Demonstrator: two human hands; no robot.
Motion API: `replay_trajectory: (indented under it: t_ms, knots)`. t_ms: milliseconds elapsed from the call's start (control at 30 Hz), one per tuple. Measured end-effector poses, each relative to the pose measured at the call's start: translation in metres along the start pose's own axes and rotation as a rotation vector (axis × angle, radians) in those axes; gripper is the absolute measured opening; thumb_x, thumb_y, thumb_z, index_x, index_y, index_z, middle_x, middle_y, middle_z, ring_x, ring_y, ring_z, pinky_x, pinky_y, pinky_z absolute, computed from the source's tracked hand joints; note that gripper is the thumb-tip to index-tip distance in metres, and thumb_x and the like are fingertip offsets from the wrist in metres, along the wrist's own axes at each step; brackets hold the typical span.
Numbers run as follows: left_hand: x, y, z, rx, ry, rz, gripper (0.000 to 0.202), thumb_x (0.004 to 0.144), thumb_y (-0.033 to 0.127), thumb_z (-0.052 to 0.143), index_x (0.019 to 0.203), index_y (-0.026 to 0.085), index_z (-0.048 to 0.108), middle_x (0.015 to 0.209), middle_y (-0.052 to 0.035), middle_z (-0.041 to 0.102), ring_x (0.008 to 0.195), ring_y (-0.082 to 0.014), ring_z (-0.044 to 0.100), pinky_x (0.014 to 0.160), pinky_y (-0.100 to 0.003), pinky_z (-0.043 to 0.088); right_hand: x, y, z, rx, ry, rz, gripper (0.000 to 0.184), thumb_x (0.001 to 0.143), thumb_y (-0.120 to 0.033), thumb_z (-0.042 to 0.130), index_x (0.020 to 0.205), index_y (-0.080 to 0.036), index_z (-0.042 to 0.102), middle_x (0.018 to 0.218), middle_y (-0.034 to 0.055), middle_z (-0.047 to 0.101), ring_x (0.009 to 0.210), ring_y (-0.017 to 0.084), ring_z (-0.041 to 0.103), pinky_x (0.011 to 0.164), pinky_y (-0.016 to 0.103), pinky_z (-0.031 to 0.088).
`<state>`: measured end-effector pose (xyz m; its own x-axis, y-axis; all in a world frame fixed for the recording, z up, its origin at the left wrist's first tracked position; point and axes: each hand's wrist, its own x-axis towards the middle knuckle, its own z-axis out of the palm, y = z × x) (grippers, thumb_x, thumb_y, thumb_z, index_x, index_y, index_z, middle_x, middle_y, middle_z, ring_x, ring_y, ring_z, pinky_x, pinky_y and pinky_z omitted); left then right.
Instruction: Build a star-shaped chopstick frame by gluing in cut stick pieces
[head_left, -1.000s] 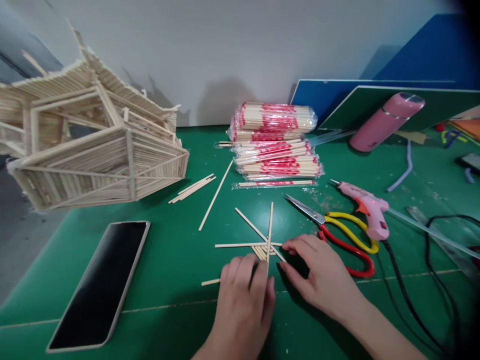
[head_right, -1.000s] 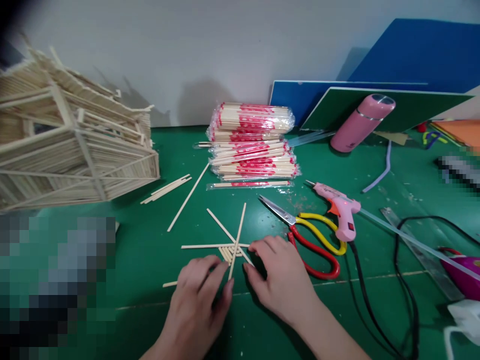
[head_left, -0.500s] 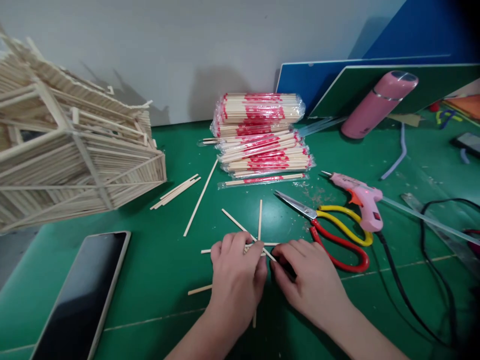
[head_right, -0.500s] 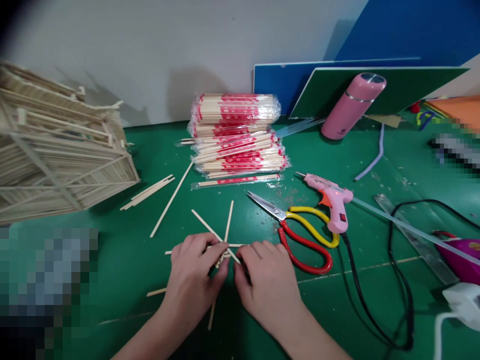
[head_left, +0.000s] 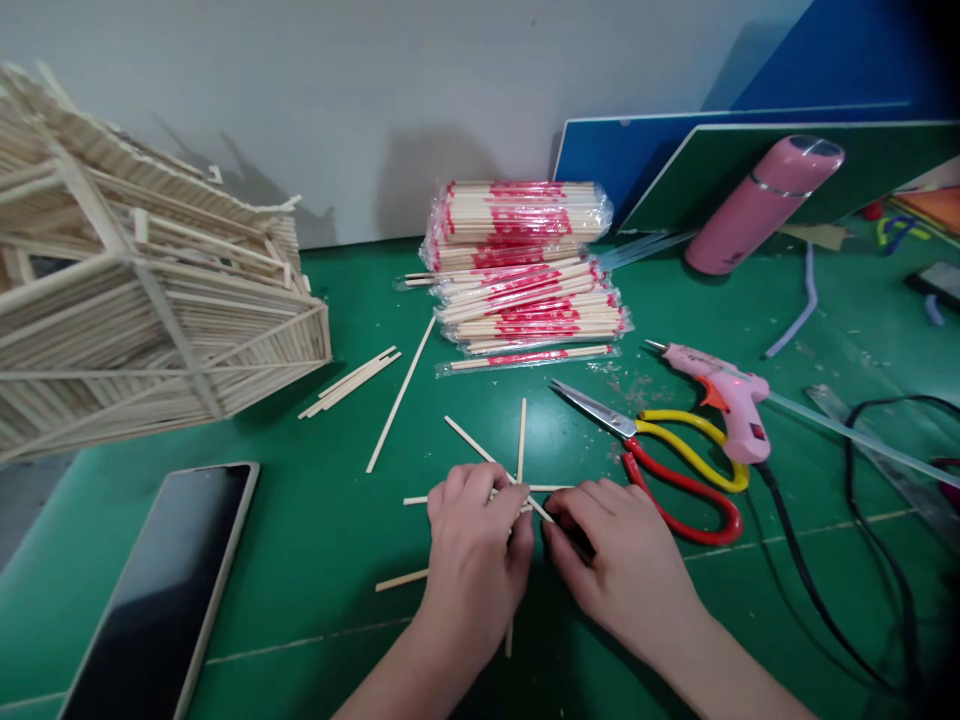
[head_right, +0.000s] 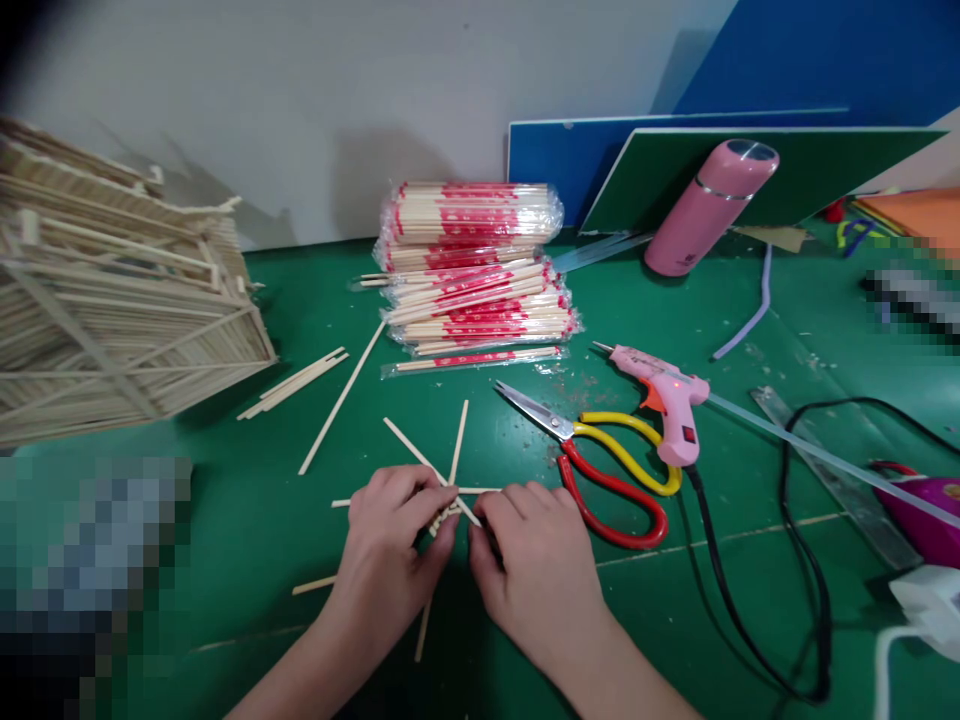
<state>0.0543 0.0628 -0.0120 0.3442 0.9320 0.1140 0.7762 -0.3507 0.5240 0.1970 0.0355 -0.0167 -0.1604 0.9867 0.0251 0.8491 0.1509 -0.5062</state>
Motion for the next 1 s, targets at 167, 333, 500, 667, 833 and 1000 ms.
replay_trajectory:
  t_ms: [167, 333, 500, 667, 833, 1000]
  knots:
    - [-0.001, -0.001, 0.001, -0.008, 0.022, 0.023, 0.017, 0.072, 0.013, 0.050, 0.081, 0.020, 0.063, 0.082, -0.0050, 0.056, 0.080, -0.0201, 0.047, 0.068, -0.036, 0.037, -0.001, -0.001, -0.001, -0.006, 0.021, -0.009, 0.013, 0.079, -0.024, 0.046, 0.076, -0.019, 0.057, 0.069, 0.0022, 0.056, 0.065, 0.016, 0.047, 0.061, 0.029, 0.027]
    - [-0.005, -0.007, -0.002, 0.031, 0.062, 0.083, 0.025, 0.071, 0.015, 0.052, 0.094, 0.017, 0.059, 0.088, -0.0065, 0.059, 0.085, -0.0217, 0.048, 0.071, -0.037, 0.038, -0.001, -0.001, -0.003, 0.018, 0.071, -0.030, 0.014, 0.079, -0.026, 0.047, 0.084, -0.019, 0.058, 0.075, 0.0038, 0.058, 0.069, 0.017, 0.050, 0.063, 0.029, 0.032]
    - [-0.010, -0.007, -0.004, 0.042, 0.057, 0.076, 0.020, 0.074, 0.018, 0.050, 0.091, 0.016, 0.059, 0.089, -0.0073, 0.059, 0.088, -0.0229, 0.047, 0.073, -0.039, 0.036, 0.008, -0.002, -0.003, 0.014, 0.037, -0.074, 0.016, 0.080, -0.025, 0.047, 0.090, -0.020, 0.058, 0.082, 0.0047, 0.058, 0.075, 0.018, 0.051, 0.067, 0.030, 0.037]
    - [-0.013, -0.006, -0.003, 0.070, 0.032, 0.082, 0.020, 0.076, 0.018, 0.047, 0.093, 0.016, 0.058, 0.094, -0.0075, 0.058, 0.092, -0.0234, 0.047, 0.077, -0.040, 0.033, 0.011, -0.005, -0.001, -0.002, 0.010, -0.073, 0.016, 0.081, -0.024, 0.047, 0.091, -0.020, 0.059, 0.081, 0.0049, 0.057, 0.076, 0.018, 0.052, 0.068, 0.031, 0.040]
    - [-0.017, -0.008, 0.001, 0.189, 0.025, 0.155, 0.023, 0.079, 0.020, 0.044, 0.099, 0.017, 0.056, 0.097, -0.0062, 0.058, 0.094, -0.0220, 0.048, 0.083, -0.042, 0.028, 0.012, -0.004, 0.001, -0.021, 0.017, -0.069, 0.016, 0.081, -0.026, 0.047, 0.089, -0.021, 0.060, 0.080, 0.0045, 0.058, 0.075, 0.018, 0.054, 0.067, 0.030, 0.041]
    - [-0.018, -0.008, 0.003, 0.278, 0.035, 0.192, 0.025, 0.081, 0.020, 0.042, 0.101, 0.017, 0.057, 0.096, -0.0077, 0.060, 0.093, -0.0223, 0.048, 0.084, -0.042, 0.028, 0.013, -0.003, 0.002, -0.007, 0.052, -0.082, 0.015, 0.081, -0.026, 0.048, 0.086, -0.020, 0.060, 0.077, 0.0044, 0.059, 0.072, 0.017, 0.054, 0.066, 0.029, 0.042]
